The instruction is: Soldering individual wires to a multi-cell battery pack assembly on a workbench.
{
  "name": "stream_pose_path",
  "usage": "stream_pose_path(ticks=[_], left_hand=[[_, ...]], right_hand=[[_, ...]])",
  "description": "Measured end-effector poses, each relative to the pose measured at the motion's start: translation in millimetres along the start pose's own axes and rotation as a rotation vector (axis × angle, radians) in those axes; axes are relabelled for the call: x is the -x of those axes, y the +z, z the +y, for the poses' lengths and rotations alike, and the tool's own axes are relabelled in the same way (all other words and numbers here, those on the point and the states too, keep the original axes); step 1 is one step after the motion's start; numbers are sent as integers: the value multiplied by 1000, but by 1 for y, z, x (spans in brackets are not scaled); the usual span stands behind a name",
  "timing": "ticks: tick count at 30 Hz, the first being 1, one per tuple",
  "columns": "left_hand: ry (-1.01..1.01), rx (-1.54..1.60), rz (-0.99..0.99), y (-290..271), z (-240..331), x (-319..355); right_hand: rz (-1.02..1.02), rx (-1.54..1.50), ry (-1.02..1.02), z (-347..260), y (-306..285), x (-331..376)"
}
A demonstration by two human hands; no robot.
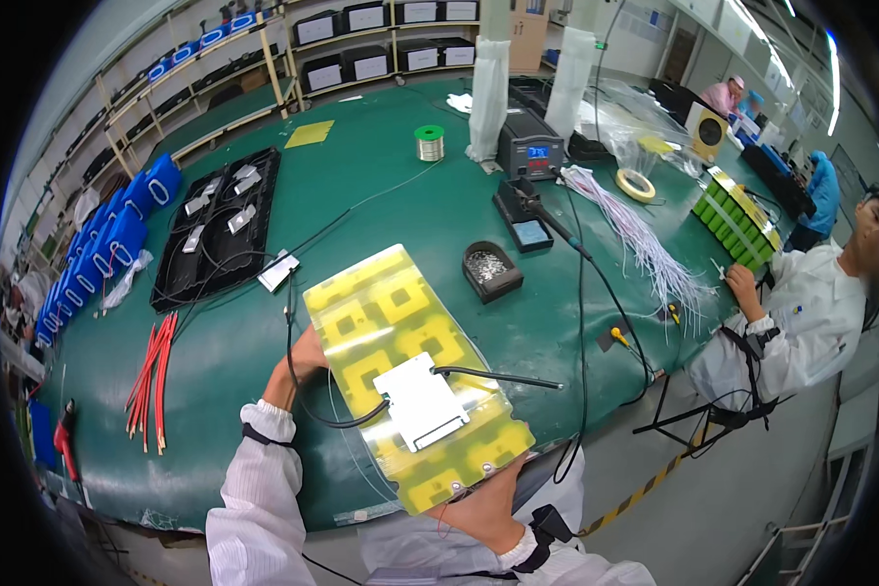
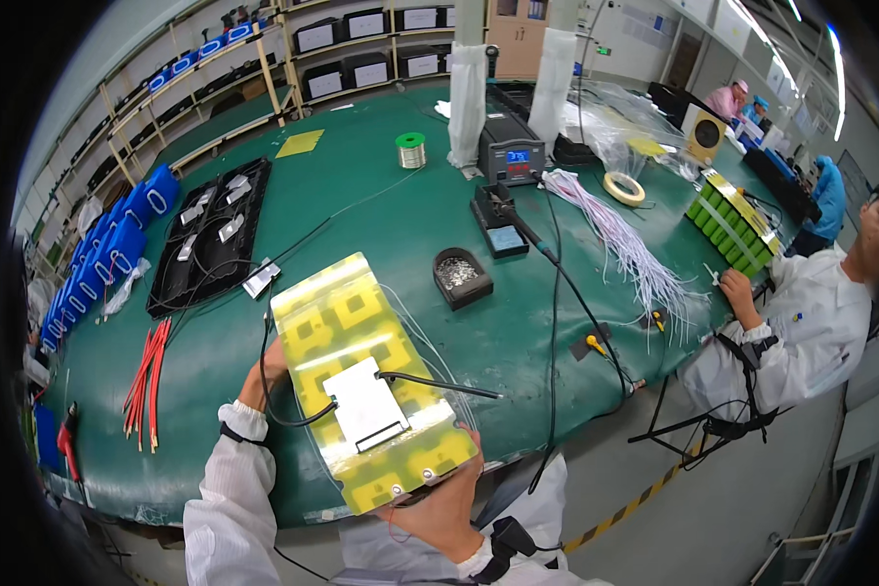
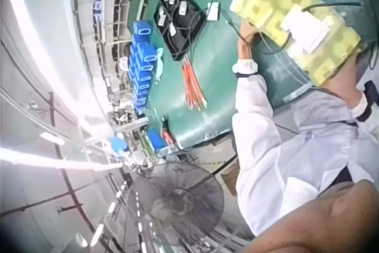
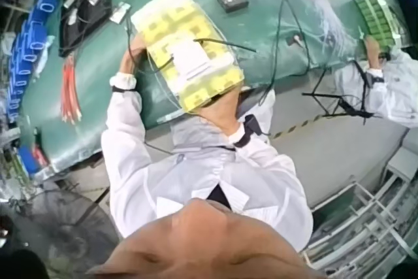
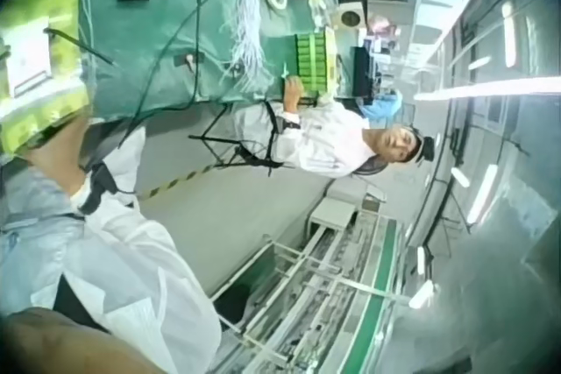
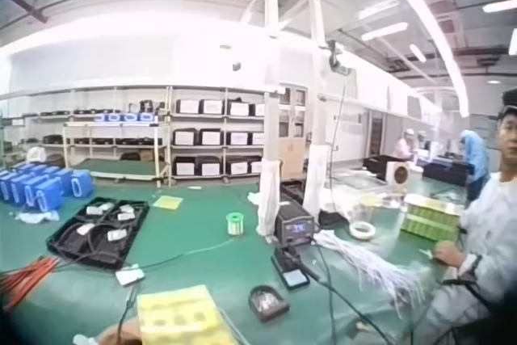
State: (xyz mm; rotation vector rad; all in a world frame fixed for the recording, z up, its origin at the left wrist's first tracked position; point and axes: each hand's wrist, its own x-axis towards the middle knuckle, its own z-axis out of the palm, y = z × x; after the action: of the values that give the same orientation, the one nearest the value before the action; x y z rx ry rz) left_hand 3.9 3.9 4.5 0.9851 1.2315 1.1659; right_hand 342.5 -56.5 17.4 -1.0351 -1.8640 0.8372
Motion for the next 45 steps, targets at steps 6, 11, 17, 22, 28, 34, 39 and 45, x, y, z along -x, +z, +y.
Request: stream_pose_path(ticks=[6, 11, 17, 22, 28, 34, 39, 45], left_hand=[[135, -41, 71, 23, 26, 21], [169, -250, 33, 52, 101, 56], [-143, -584, 241, 82, 155, 104], [-244, -1224, 382, 136, 215, 120], [-537, -1859, 276, 165, 252, 103], [-761, -1987, 279, 176, 275, 119], [-1113, -2000, 64, 169, 256, 88], [-1140, -1903, -56, 154, 217, 50]], right_hand=[[20, -296, 46, -4, 0, 5], [84, -605, 84, -29, -14, 19], [-114, -1039, 229, -35, -27, 29], [-301, -1531, 663, -46, -13, 67], [-633, -2060, 1050, -83, -25, 78], [-760, -2070, 1151, -94, -39, 63], [-964, -2300, 1306, -90, -37, 75], [-913, -2152, 1264, -84, -51, 51]])
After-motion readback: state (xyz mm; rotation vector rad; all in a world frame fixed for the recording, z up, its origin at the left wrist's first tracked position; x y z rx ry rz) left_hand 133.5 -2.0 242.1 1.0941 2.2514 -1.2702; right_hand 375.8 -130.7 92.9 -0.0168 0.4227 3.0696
